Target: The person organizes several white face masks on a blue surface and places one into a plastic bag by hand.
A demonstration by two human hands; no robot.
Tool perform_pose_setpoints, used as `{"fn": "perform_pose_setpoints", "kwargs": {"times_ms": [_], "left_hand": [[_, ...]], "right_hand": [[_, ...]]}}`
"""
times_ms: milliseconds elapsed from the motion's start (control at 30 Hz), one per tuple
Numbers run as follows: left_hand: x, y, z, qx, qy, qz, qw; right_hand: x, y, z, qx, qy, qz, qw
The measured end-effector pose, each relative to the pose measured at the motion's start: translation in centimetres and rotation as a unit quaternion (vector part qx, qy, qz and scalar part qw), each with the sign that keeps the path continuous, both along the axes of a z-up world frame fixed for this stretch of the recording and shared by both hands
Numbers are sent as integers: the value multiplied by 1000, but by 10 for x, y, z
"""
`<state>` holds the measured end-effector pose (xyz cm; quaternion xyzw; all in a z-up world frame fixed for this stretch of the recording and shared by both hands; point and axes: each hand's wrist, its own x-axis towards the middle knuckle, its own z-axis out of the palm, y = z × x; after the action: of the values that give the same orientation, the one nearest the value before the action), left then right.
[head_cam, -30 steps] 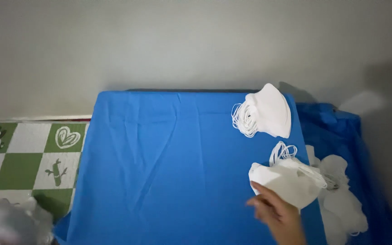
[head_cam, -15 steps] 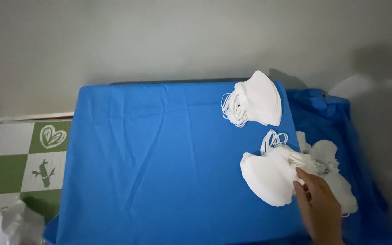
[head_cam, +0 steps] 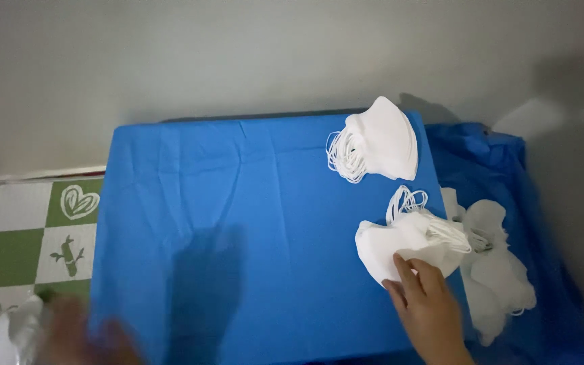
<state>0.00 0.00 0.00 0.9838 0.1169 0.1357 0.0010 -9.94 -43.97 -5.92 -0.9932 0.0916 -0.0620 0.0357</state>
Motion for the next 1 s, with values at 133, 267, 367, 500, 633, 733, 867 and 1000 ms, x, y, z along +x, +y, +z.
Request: {"fn": "perform_pose_setpoints", "kwargs": {"times_ms": [133,267,367,500,633,733,867,1000], "left_hand": [[-16,-101,-73,-322,-227,-233,889],[-20,-145,-63,-429,-29,-409,805],[-17,-151,-73,-440,30,-418,794],[-13,-153,-86,-428,10,-432,794],[-15,-155,-75,-412,41,-429,803],[-13,-155,-70,-405,38,-433,804],[-7,-143,-67,-488,112,-394,771],[15,-132,-25,-576,207,-346,711]], "right_hand": [[-1,0,3,24,10,-7,1000],[2,-14,2,104,15,-24,994],[4,-21,8,204,53,-57,976],[4,-32,10,271,56,-60,959],[6,-33,13,273,50,-74,958],[4,-41,13,232,47,-69,969],[-3,-33,51,47,-21,-76,996],[-14,-23,101,35,38,-85,995]]}}
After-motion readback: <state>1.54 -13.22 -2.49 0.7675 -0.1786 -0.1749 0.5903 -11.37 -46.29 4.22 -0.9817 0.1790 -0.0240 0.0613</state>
